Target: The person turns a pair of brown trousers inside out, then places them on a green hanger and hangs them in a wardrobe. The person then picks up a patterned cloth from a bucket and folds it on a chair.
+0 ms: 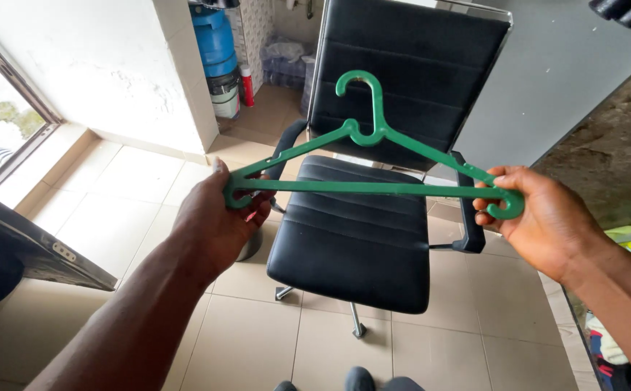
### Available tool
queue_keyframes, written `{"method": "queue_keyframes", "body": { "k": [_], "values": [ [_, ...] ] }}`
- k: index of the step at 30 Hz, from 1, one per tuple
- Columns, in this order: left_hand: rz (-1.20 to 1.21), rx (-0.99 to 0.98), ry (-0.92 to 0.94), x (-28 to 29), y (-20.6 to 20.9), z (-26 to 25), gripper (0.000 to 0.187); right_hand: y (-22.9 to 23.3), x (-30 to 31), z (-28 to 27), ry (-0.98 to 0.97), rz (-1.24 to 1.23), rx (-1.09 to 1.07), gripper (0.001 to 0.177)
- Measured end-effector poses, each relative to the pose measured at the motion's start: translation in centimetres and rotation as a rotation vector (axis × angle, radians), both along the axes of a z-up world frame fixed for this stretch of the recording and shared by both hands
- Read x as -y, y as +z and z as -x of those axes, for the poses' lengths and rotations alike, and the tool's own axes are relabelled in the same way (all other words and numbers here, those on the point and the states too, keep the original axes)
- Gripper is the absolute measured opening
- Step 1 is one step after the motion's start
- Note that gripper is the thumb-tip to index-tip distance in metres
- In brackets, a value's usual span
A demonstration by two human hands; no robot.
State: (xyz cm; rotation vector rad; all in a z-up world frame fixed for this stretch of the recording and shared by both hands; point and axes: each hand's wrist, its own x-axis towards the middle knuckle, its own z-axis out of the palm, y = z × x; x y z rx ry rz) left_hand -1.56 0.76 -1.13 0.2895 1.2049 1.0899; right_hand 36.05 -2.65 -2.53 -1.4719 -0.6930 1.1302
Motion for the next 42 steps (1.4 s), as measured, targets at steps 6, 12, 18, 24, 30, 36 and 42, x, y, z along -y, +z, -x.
{"method": "queue_keyframes", "body": {
  "k": [6, 12, 18, 24, 30, 36, 42],
  "values": [
    [0.012, -0.072, -0.111, -3.9, -3.1, 0.0, 0.038, -3.7, -3.3, -1.4, -0.029, 0.173, 0.043, 0.03],
    [0.068, -0.157, -0.198, -8.8, -6.1, -0.9, 0.032, -9.8, -7.7, -4.5, -0.056, 0.242, -0.013, 0.037],
    [0.046, -0.341, -0.339, -14.7, -9.9, -2.2, 0.04, -14.6, -12.8, -6.6, -0.059, 0.309, -0.034, 0.036],
    [0.068, -0.278, -0.469, -19.0, -18.9, -4.7, 0.04, -18.7, -15.7, -9.2, -0.07, 0.449, 0.031, 0.033],
    [0.201, -0.329, -0.587, -22.9, -24.4, -7.2, 0.041, -21.9, -17.5, -10.2, -0.056, 0.601, 0.051, 0.037],
    [0.356, -0.412, -0.656, -26.8, -28.4, -9.0, 0.034, -27.5, -19.6, -11.9, -0.059, 0.665, 0.088, 0.04],
    [0.457, -0.691, -0.779, -30.6, -36.3, -9.7, 0.031, -33.0, -22.0, -12.9, -0.008, 0.709, 0.155, 0.04]
  ]
}}
